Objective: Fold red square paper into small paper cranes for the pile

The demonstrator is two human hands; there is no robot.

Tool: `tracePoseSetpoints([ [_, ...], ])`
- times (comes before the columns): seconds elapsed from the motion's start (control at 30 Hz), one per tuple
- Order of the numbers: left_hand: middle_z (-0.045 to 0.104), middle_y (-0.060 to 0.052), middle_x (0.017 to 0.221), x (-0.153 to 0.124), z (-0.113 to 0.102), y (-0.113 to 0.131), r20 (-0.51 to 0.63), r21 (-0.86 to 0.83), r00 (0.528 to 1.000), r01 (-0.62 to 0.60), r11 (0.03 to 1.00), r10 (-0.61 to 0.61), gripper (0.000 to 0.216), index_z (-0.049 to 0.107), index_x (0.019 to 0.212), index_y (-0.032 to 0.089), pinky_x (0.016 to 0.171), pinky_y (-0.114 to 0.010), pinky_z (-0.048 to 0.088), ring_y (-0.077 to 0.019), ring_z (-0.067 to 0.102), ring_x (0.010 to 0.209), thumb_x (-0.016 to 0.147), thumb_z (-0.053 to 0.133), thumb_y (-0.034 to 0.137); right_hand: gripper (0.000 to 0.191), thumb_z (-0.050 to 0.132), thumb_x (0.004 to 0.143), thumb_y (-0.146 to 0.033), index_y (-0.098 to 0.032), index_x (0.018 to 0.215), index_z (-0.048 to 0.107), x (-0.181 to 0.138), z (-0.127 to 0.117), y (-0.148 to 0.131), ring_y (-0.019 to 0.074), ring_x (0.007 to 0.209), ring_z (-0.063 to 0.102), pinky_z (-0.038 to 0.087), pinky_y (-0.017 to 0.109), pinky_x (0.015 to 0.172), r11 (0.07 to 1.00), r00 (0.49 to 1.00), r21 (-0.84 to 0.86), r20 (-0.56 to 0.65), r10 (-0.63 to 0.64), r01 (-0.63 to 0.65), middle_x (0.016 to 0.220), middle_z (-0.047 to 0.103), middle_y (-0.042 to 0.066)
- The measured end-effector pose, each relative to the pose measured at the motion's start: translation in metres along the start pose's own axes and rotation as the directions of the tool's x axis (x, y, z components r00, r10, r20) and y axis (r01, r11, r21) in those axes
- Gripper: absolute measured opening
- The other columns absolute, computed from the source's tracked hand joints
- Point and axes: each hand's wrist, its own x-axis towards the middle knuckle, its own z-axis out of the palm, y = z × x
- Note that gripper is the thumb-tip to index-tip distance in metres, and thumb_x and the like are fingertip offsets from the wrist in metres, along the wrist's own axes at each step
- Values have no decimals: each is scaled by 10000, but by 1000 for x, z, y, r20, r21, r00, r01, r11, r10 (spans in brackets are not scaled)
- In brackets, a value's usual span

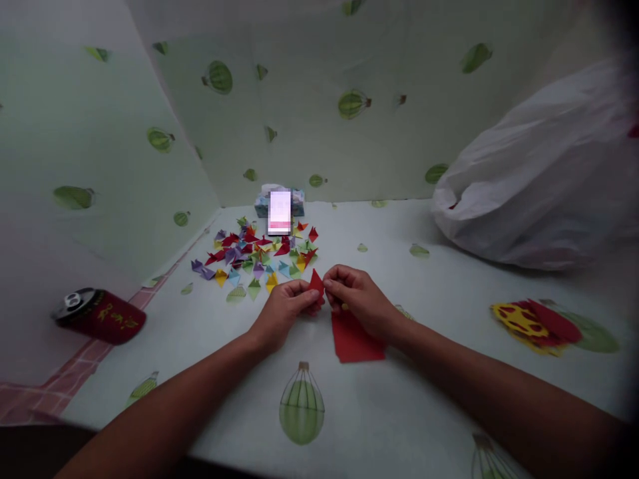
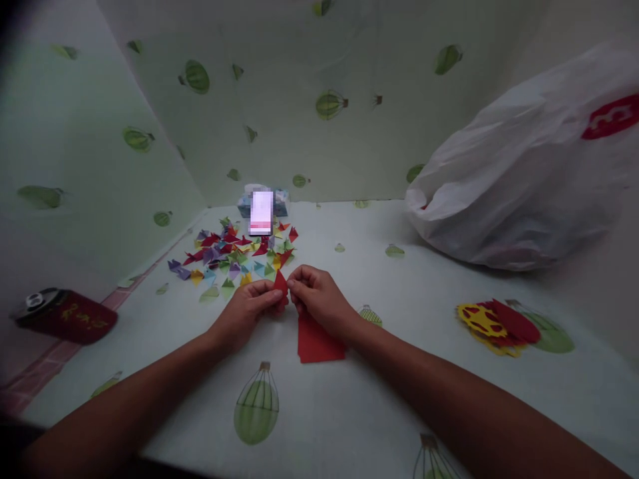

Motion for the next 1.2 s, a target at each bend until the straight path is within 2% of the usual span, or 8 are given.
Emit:
tracePoseSetpoints([
  [0.13,608,16,619,-1,2,-2,-57,10,997,46,999,-45,205,649,705,139,559,-219,392,-83,500,543,751,734,320,85,580,878,-269,-194,893,544,1,0,7,103,506,497,389,243,516,986,993,-129,-43,-111,105,588,537,-65],
  [0.23,609,16,636,0,3,-1,-71,-6,996,60,998,-60,212,642,718,138,542,-223,394,-85,502,533,735,736,328,97,565,888,-216,-188,979,579,0,0,11,107,547,494,390,244,547,942,977,-279,-49,-210,188,611,524,-65],
  [0.37,609,11,639,1,2,0,-78,10,995,57,998,-56,216,638,713,133,546,-227,400,-85,506,531,731,728,329,167,556,885,-148,-177,1035,621,-3,0,14,111,605,521,408,248,602,836,937,-469,-48,-345,284,668,571,-42],
  [0.6,607,14,632,1,0,1,-60,-2,995,77,997,-77,200,627,691,135,543,-230,389,-81,495,519,728,720,309,189,538,922,-134,-164,1064,660,-2,-5,18,153,760,643,488,272,695,641,841,-628,39,-540,441,917,712,63],
  [0.77,598,18,602,2,-1,3,-88,-18,992,90,996,-91,227,609,657,147,541,-234,381,-84,490,511,717,731,329,291,465,972,-167,-167,1212,631,-5,-7,20,187,761,648,507,302,686,445,798,-745,191,-571,497,880,697,92],
  [0.97,590,20,588,4,-3,3,-103,-31,990,98,995,-101,234,610,656,148,542,-236,388,-88,491,510,708,740,335,347,415,992,-177,-157,1274,616,-7,-6,22,176,651,610,485,296,611,315,781,-807,262,-566,499,822,690,86],
  [1.07,603,15,612,5,-4,2,-97,-51,989,107,993,-112,235,622,679,143,545,-231,393,-89,500,525,705,743,343,329,424,988,-165,-141,1245,628,-7,-5,22,170,628,605,471,292,596,308,769,-796,281,-574,521,798,693,81],
  [1.2,594,21,600,4,-3,4,-63,28,996,62,998,-60,206,640,705,141,559,-226,401,-89,501,531,735,716,329,222,483,965,-166,-173,1110,652,-7,-4,20,173,748,661,499,285,677,479,799,-706,209,-563,522,884,720,84],
])
